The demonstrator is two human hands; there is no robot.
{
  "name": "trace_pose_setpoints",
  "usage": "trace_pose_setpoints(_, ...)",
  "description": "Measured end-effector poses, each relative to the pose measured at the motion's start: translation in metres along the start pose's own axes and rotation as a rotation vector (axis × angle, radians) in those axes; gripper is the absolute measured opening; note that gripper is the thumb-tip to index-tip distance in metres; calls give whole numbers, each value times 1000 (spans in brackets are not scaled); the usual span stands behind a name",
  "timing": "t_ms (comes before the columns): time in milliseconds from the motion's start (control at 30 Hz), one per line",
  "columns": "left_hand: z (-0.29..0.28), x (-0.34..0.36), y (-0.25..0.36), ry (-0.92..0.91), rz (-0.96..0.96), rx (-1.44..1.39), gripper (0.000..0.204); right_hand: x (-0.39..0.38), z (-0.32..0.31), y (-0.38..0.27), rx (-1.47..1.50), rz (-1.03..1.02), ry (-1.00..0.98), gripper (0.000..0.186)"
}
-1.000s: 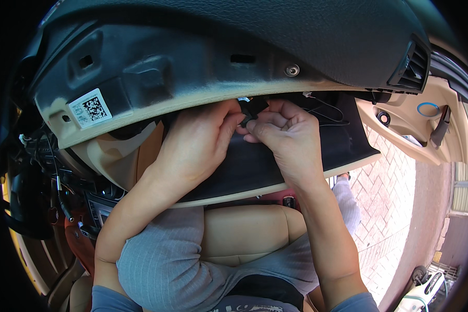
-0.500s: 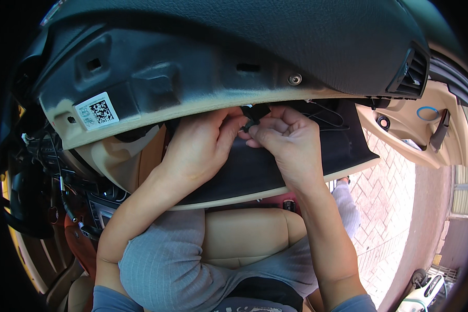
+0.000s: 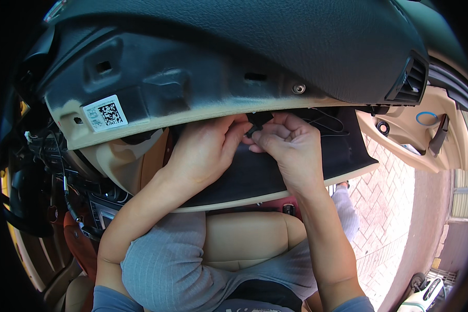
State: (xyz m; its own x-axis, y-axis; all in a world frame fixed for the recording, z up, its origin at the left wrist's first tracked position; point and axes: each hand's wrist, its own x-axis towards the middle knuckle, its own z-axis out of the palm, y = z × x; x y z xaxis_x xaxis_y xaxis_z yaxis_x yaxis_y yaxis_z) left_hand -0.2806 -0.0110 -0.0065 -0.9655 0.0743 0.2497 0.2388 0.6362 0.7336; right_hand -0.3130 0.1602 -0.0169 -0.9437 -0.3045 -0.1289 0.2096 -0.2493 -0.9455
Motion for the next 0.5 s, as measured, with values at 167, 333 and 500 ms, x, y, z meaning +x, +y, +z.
trace_pose_setpoints(167,1,0,-1,14,28,21,14,0,0,1,13,2,4,19)
trace_pose_setpoints(333,1,-1,-3,21,72,52,14,0,-1,1,14,-14,0,16)
trace_pose_setpoints(500,2,-2,-2,35,91,51,13,-1,-1,1,15,-14,-4,14)
